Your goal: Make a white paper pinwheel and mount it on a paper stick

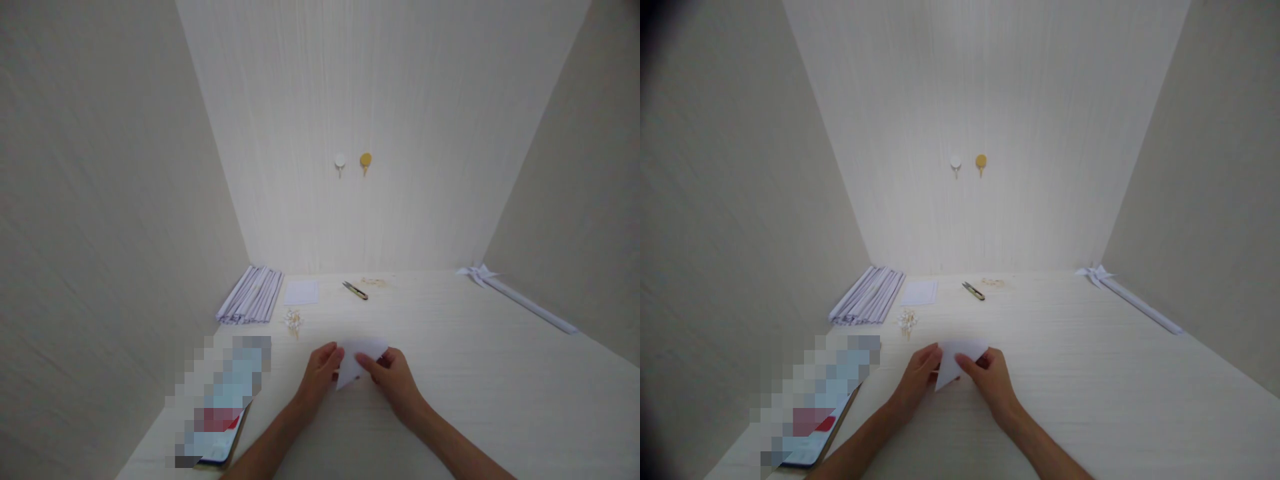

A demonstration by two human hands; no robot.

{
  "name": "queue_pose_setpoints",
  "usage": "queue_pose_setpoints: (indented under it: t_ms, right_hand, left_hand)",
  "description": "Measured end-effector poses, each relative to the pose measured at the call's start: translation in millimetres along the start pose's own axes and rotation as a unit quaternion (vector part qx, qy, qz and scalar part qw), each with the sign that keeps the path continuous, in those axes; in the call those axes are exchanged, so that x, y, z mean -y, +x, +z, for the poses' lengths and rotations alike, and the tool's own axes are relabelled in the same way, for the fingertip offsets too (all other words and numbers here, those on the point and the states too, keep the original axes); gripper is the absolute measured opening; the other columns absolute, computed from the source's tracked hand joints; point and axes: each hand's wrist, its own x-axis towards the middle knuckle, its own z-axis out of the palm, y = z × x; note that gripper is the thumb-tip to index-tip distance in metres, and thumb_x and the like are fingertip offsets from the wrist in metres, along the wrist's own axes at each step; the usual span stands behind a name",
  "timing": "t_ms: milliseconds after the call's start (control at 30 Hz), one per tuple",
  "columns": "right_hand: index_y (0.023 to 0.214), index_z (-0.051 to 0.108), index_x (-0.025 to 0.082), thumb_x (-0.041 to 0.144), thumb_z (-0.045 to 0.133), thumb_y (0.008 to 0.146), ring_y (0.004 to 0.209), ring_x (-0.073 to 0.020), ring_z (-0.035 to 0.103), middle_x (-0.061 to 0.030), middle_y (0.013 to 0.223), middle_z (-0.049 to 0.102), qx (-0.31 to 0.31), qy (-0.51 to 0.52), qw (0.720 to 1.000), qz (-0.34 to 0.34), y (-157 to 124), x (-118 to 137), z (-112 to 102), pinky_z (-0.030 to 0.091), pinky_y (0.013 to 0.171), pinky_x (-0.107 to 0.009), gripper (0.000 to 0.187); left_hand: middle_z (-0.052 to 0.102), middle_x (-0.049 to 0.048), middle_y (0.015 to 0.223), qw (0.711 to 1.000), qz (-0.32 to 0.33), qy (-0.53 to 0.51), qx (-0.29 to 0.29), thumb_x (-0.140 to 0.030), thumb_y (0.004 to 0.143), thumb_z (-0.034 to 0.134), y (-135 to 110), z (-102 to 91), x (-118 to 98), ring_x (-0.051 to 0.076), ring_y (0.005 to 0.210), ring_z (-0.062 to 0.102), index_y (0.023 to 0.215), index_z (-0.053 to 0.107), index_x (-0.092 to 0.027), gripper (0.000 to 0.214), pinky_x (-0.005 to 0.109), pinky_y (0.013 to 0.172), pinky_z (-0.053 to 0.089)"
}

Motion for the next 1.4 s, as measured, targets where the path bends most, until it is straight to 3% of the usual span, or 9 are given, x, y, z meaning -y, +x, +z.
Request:
queue_pose_setpoints:
  t_ms: [133,300,467,700,867,1000,1133,1267,1400]
  right_hand:
    - [0.06,0.06,0.013,0.04,0.063,0.056,0.053,-0.0167,0.055,-0.0031,0.056,0.062,0.037,-0.015,0.999,-0.017,-1.5,-1.3,2.5,0.042,0.049,-0.026,0.027]
    - [0.07,0.06,0.013,0.04,0.061,0.059,0.06,-0.0177,0.056,-0.0045,0.064,0.063,0.049,-0.014,0.998,-0.044,1.9,-9.5,1.3,0.043,0.054,-0.027,0.029]
    - [0.066,0.057,0.014,0.039,0.059,0.06,0.047,-0.0112,0.047,0.002,0.049,0.053,0.025,-0.009,0.999,-0.034,4.9,-11.8,0.1,0.034,0.041,-0.021,0.026]
    - [0.051,0.049,0.015,0.033,0.061,0.059,0.037,-0.0064,0.034,0.0065,0.038,0.04,-0.004,0.001,1.0,-0.013,2.7,-6.2,0.7,0.025,0.036,-0.02,0.024]
    - [0.058,0.052,0.013,0.033,0.061,0.06,0.041,-0.0083,0.043,0.0024,0.046,0.05,-0.041,0.037,0.998,-0.013,2.8,-7.2,-2.5,0.032,0.038,-0.019,0.022]
    - [0.061,0.052,0.014,0.033,0.06,0.062,0.046,-0.0102,0.048,0.0012,0.049,0.053,-0.026,0.008,1.0,-0.004,2.9,-6.2,-2.4,0.036,0.04,-0.02,0.021]
    - [0.06,0.048,0.016,0.028,0.061,0.06,0.05,-0.0106,0.047,0.0026,0.054,0.05,-0.013,-0.045,0.998,-0.052,1.5,-4.7,-1.0,0.038,0.045,-0.021,0.018]
    - [0.077,0.046,0.019,0.029,0.06,0.062,0.06,-0.0115,0.049,0.0023,0.066,0.051,-0.031,0.02,0.994,-0.106,3.5,-4.6,-4.2,0.038,0.052,-0.021,0.024]
    - [0.069,0.049,0.016,0.034,0.056,0.066,0.052,-0.0094,0.045,0.0029,0.057,0.048,0.011,0.048,0.996,-0.071,9.0,-7.6,-9.1,0.033,0.047,-0.02,0.02]
  left_hand:
    - [0.055,-0.0004,0.052,0.998,0.033,0.008,-0.048,-0.043,0.051,0.064,-1.2,0.2,0.6,0.01,0.05,0.048,0.059,0.057,-0.011,0.034,0.022,0.05,0.036]
    - [0.057,0.0004,0.051,0.997,0.03,0.01,-0.067,-0.039,0.053,0.063,-0.2,-2.3,2.6,0.012,0.05,0.049,0.062,0.061,-0.011,0.03,0.024,0.049,0.037]
    - [0.056,-0.0009,0.05,0.997,0.039,0.0,-0.07,-0.034,0.055,0.063,1.0,-2.4,2.4,0.012,0.049,0.049,0.063,0.06,-0.011,0.024,0.023,0.048,0.037]
    - [0.054,-0.0015,0.051,0.998,0.046,-0.003,-0.039,-0.036,0.058,0.06,2.3,-0.7,6.2,0.011,0.049,0.048,0.061,0.056,-0.011,0.025,0.022,0.048,0.037]
    - [0.055,-0.0008,0.062,0.997,0.054,0.034,-0.04,-0.039,0.063,0.055,-0.5,2.7,1.4,0.009,0.048,0.051,0.068,0.05,-0.013,0.027,0.022,0.047,0.041]
    - [0.055,-0.0018,0.073,0.991,0.096,0.036,-0.087,-0.033,0.062,0.058,-0.7,-0.8,-1.8,0.007,0.043,0.051,0.08,0.041,-0.018,0.028,0.02,0.039,0.039]
    - [0.053,-0.0029,0.057,0.984,0.116,0.074,-0.109,-0.031,0.061,0.059,4.5,-9.5,-0.4,0.006,0.039,0.046,0.072,0.044,-0.015,0.024,0.017,0.035,0.036]
    - [0.05,-0.0029,0.051,0.986,0.101,0.079,-0.104,-0.03,0.059,0.06,7.6,-12.7,0.7,0.005,0.039,0.043,0.07,0.051,-0.011,0.023,0.017,0.034,0.034]
    - [0.048,-0.0017,0.058,0.99,0.112,0.059,-0.059,-0.029,0.058,0.061,6.4,-12.0,-0.9,0.005,0.042,0.043,0.059,0.051,-0.012,0.02,0.015,0.033,0.033]
